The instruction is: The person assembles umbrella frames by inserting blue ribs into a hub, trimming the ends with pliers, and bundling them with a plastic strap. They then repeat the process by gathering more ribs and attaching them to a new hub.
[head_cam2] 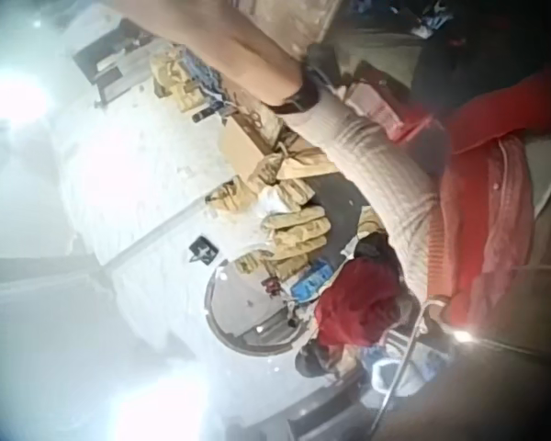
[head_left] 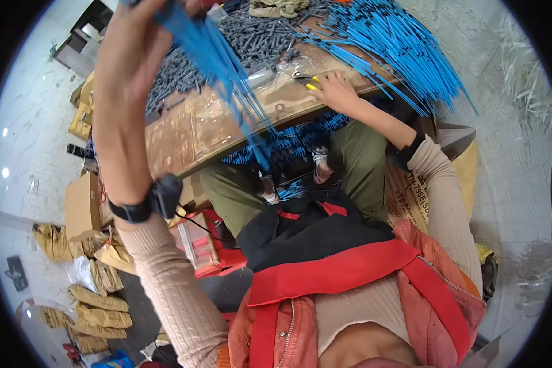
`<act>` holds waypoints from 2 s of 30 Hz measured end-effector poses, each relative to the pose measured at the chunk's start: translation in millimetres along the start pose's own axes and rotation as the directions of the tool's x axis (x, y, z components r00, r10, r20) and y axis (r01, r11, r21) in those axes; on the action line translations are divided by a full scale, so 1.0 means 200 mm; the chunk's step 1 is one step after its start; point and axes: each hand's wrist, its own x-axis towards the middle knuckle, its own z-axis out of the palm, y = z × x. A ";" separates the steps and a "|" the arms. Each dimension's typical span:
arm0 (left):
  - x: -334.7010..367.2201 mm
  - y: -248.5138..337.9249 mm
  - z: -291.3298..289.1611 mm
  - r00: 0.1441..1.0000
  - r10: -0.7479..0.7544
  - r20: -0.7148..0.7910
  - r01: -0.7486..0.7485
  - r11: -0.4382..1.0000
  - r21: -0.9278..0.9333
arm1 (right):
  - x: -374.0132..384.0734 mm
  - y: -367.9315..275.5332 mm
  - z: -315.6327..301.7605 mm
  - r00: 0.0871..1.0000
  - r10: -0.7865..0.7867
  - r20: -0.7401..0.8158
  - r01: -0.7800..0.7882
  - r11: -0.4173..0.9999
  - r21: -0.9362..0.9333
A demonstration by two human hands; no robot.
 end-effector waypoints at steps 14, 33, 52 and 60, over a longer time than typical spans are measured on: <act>-0.16 0.11 0.18 0.994 -0.001 -0.114 -0.006 0.998 -0.065 | 0.04 0.05 0.11 0.997 0.071 0.002 -0.071 0.997 -0.032; -0.57 -0.54 0.08 0.997 -0.053 0.049 0.036 0.953 0.302 | -0.01 -0.01 0.03 0.983 -0.002 -0.184 0.038 0.980 0.195; -0.91 -1.47 -0.12 0.772 -0.627 -0.107 0.573 0.759 -0.311 | 0.66 -0.34 0.16 0.955 -0.295 -0.024 0.264 0.813 0.520; -0.90 -1.51 -0.21 0.768 -0.640 -0.008 0.616 0.743 -0.262 | 1.04 -0.38 0.36 0.851 -0.299 0.433 0.258 0.954 0.152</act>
